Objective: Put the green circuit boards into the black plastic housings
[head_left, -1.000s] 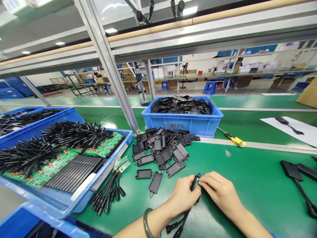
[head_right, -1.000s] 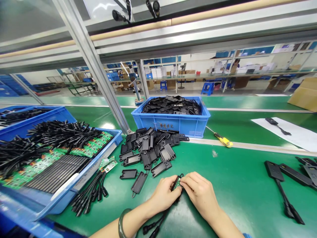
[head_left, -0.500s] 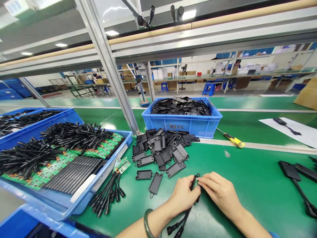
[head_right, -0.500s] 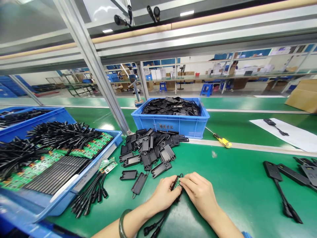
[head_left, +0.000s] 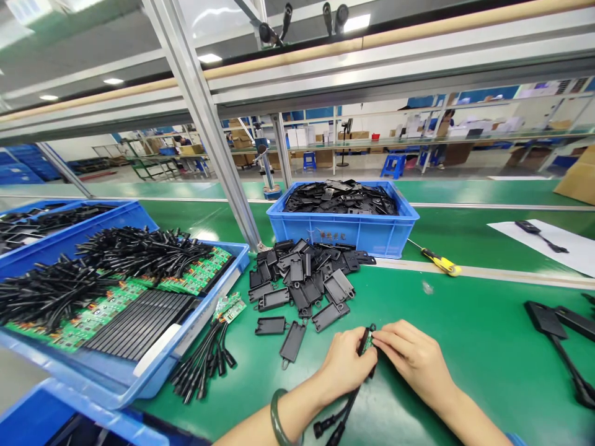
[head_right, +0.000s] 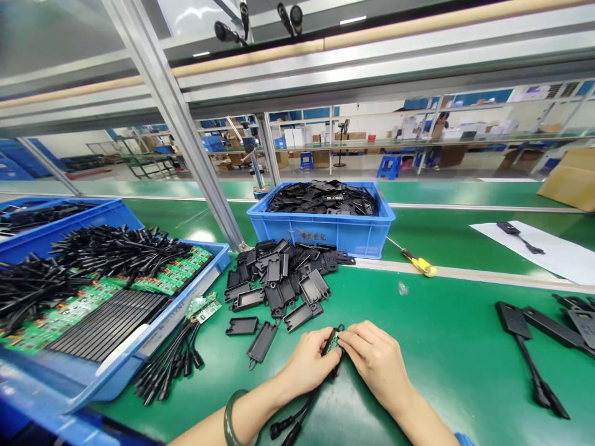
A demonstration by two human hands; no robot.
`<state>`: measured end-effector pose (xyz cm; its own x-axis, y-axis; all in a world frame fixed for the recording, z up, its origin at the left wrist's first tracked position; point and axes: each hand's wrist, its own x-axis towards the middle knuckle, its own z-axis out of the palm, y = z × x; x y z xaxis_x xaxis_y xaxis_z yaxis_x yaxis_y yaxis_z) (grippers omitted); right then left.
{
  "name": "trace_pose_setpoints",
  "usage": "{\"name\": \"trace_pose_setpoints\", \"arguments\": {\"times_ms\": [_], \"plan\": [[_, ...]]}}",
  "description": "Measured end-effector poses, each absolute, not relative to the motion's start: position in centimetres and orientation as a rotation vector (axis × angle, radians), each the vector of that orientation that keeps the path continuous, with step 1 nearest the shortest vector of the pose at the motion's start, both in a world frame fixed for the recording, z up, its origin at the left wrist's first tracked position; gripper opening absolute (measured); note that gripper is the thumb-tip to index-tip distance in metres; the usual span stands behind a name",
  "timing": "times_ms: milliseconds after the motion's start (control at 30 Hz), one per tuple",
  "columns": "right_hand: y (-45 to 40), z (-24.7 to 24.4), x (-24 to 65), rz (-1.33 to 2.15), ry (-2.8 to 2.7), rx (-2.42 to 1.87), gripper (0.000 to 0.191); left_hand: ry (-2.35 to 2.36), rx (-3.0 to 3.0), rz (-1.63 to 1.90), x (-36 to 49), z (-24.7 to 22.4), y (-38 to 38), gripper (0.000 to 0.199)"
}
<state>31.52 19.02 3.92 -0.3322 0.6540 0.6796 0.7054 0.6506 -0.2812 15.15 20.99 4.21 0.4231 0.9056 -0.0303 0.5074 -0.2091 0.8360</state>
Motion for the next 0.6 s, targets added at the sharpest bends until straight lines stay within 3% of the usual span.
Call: {"name": "trace_pose_setpoints", "arguments": {"times_ms": [367,600], "plan": [[19.16,4.47,32.01,0.055,-2.170,-1.073,0.017,1.220,1.896,0.578,15.25,4.46,20.88,0.016],[19.49,4.10,31.68,-0.076,-2.289,-1.145,0.025,1.219,1.883,0.577,15.15,4.10,21.06,0.018]]}}
